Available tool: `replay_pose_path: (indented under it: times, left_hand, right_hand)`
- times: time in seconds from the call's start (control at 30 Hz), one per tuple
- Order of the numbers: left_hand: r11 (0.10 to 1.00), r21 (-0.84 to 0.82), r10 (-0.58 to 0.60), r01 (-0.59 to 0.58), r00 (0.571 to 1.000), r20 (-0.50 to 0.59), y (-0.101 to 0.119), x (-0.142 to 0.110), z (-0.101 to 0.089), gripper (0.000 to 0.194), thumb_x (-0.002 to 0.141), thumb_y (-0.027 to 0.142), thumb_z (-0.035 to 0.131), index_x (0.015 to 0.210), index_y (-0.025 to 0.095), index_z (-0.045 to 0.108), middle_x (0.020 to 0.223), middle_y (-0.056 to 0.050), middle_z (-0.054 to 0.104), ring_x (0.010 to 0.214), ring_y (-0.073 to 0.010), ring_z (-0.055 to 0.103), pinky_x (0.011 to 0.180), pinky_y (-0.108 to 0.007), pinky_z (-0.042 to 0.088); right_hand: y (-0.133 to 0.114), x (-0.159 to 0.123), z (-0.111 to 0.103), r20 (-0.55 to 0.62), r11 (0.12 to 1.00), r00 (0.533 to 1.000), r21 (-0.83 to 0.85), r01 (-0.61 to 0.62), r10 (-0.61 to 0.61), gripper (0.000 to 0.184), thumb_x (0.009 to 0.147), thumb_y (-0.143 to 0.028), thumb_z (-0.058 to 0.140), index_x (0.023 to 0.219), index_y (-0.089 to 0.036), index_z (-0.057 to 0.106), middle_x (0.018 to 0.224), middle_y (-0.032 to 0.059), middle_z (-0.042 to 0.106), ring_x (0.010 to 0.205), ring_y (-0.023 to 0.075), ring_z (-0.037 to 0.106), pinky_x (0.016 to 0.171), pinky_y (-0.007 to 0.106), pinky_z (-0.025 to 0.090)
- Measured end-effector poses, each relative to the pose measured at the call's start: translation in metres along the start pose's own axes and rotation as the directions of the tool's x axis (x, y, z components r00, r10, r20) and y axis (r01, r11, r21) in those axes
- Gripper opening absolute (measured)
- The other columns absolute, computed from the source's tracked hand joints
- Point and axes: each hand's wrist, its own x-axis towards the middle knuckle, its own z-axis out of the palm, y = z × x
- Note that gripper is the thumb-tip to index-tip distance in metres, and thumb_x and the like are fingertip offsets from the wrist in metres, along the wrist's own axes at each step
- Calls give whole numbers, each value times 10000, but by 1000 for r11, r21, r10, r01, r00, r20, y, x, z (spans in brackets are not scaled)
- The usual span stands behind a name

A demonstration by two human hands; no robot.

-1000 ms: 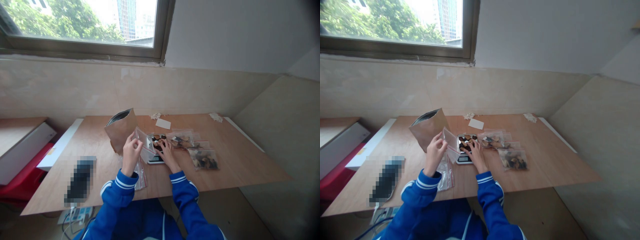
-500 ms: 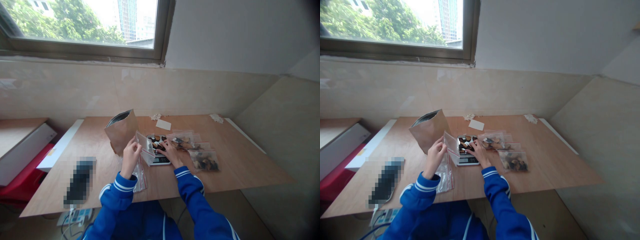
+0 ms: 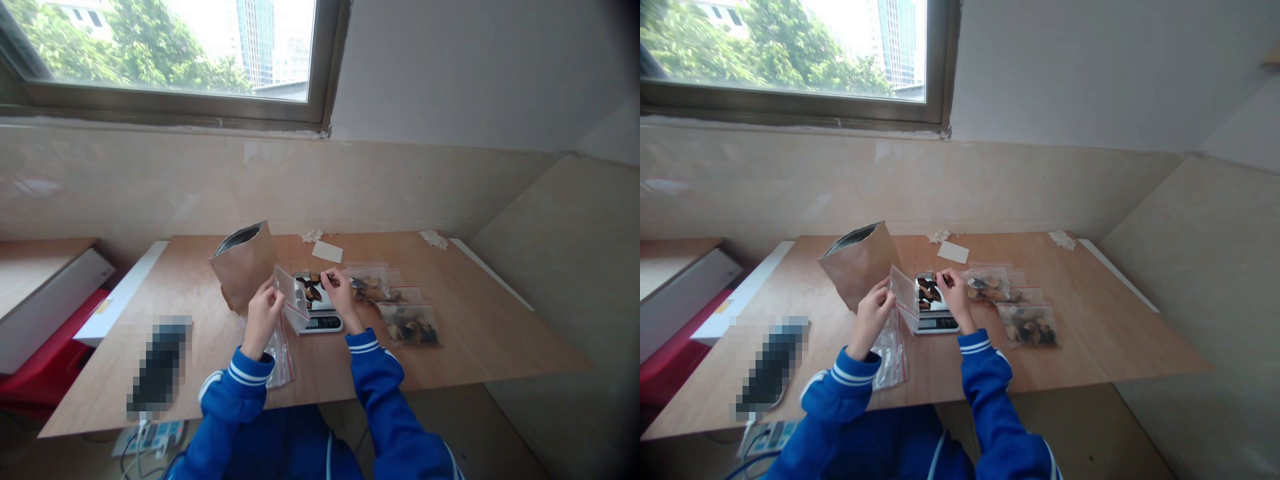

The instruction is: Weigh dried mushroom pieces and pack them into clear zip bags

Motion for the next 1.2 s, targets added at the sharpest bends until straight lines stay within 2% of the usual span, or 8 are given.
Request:
replay_pose_path:
  times: [0.13, 0.27, 0.4, 0.53, 0.7, 0.8, 0.97, 1.2]
  left_hand:
    - [999, 46, 16, -16, 1000, 7, 0, -1, 4, 283, 854, 270, 442, 589, 200, 511, 1215, -174, 641, 1240, -270, 535, 946, -375, 448]
    - [998, 47, 38, -38, 999, -2, 1, -2, 7, 249, 872, 266, 431, 694, 185, 584, 1254, -154, 622, 1200, -259, 566, 968, -378, 446]
    - [997, -1, 73, -73, 997, -15, 2, -4, 5, 266, 896, 257, 410, 996, 172, 642, 1168, -117, 668, 1083, -223, 626, 935, -344, 471]
    - [999, -8, 49, -49, 999, -11, 0, -6, 2, 323, 914, 267, 389, 1108, 158, 623, 1063, -98, 699, 951, -209, 659, 825, -307, 496]
    - [999, -8, -45, 44, 997, -55, -8, -7, 0, 358, 912, 298, 387, 1115, 131, 631, 1020, -104, 707, 927, -216, 658, 823, -317, 492]
    - [997, -32, -70, 68, 994, -85, -9, -7, -1, 369, 905, 307, 401, 1143, 138, 627, 1076, -109, 702, 988, -220, 651, 860, -323, 487]
    - [995, -42, -99, 95, 990, -105, -8, -7, -5, 387, 904, 332, 403, 1147, 134, 630, 1158, -133, 678, 1070, -239, 629, 914, -352, 474]
    - [996, -34, -87, 84, 990, -111, -10, -7, -7, 356, 898, 319, 416, 1116, 154, 644, 1115, -119, 696, 1021, -238, 645, 896, -371, 486]
  right_hand:
    - [-53, 10, 9, 149, 961, 981, 230, -155, 123, 338, 871, -519, 507, 801, -199, 589, 738, -1, 618, 659, 136, 563, 601, 232, 436]
    - [-82, 12, 21, 362, 981, 922, 81, -176, 136, 348, 873, -497, 528, 745, -186, 620, 719, 9, 648, 668, 140, 581, 622, 245, 441]
    - [-89, 9, 35, 336, 988, 930, -88, -130, 153, 315, 886, -473, 539, 802, -185, 634, 762, 27, 672, 744, 160, 614, 702, 274, 464]
    - [-91, 8, 37, 352, 985, 922, -1, -170, 159, 345, 917, -494, 478, 970, -187, 628, 974, 63, 685, 833, 172, 645, 706, 279, 503]
    - [-71, 5, 19, 321, 974, 945, 184, -129, 64, 393, 978, -462, 337, 1099, -200, 603, 1112, 73, 660, 900, 175, 660, 758, 302, 534]
    - [-43, -3, 12, 183, 997, 981, -29, 69, -63, 326, 974, -401, 379, 1044, -217, 639, 1078, 71, 660, 1043, 199, 604, 945, 357, 469]
    - [4, -25, 25, 402, 849, 906, -425, 314, -134, 350, 860, -326, 605, 1194, -224, 614, 1294, 122, 546, 1221, 305, 463, 1026, 472, 395]
    - [33, -28, 26, 441, 799, 882, -465, 382, -166, 256, 881, -298, 594, 1125, -234, 639, 1158, 117, 574, 1078, 277, 554, 912, 439, 488]
